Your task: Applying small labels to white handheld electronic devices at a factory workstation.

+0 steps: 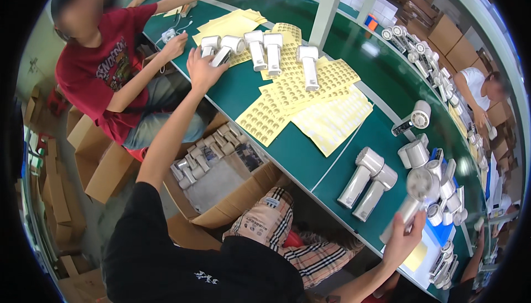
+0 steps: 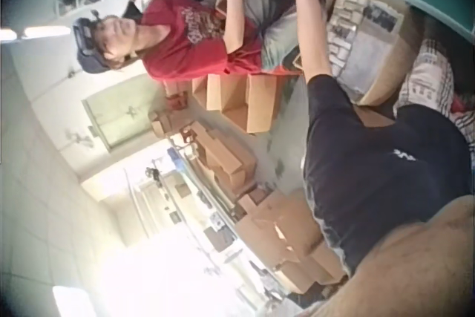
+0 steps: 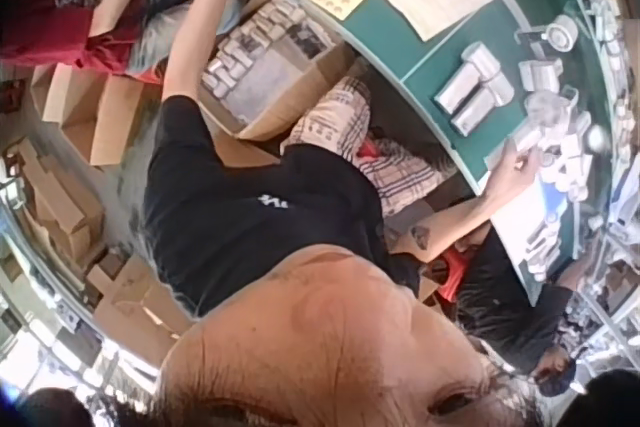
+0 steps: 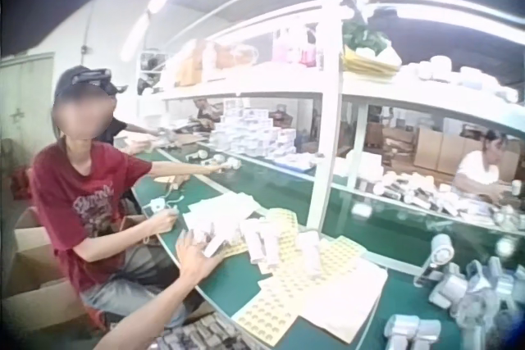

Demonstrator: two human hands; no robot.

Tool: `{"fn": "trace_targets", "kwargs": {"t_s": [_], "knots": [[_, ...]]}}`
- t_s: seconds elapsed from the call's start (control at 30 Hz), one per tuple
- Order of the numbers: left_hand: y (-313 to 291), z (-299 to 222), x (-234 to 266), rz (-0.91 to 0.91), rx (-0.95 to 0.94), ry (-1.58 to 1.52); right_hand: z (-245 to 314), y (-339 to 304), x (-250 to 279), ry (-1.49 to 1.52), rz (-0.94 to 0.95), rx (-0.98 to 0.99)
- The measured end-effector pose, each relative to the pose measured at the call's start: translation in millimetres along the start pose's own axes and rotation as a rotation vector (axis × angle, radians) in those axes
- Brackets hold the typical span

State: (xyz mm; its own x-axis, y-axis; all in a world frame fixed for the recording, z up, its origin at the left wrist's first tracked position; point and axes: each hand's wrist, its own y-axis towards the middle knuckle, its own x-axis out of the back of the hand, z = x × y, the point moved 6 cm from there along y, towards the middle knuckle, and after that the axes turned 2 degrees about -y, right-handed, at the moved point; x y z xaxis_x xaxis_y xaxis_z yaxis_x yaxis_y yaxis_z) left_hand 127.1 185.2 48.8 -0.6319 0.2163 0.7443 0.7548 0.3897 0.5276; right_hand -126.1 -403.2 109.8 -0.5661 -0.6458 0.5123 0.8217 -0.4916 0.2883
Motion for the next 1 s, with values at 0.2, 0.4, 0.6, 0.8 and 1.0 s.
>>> {"fn": "trace_targets", "kwargs": {"t_s": [0.2,0.4,0.6,0.8,1.0], "knots": [[-52,10,23,-0.156,0.136,-0.311,140,16,-164,0.001,0.376,0.452],[-73,-4,-2,-0.259,0.28,-0.329,176,35,-330,-0.04,0.504,0.604],[-89,-4,3,-0.308,0.401,-0.507,192,34,-387,-0.279,0.447,0.585],[-112,10,15,-0.427,0.496,-0.782,223,15,-426,-0.311,0.437,0.669],[-145,11,61,-0.442,0.641,-1.256,249,-6,-482,-0.365,0.49,0.662]]}}
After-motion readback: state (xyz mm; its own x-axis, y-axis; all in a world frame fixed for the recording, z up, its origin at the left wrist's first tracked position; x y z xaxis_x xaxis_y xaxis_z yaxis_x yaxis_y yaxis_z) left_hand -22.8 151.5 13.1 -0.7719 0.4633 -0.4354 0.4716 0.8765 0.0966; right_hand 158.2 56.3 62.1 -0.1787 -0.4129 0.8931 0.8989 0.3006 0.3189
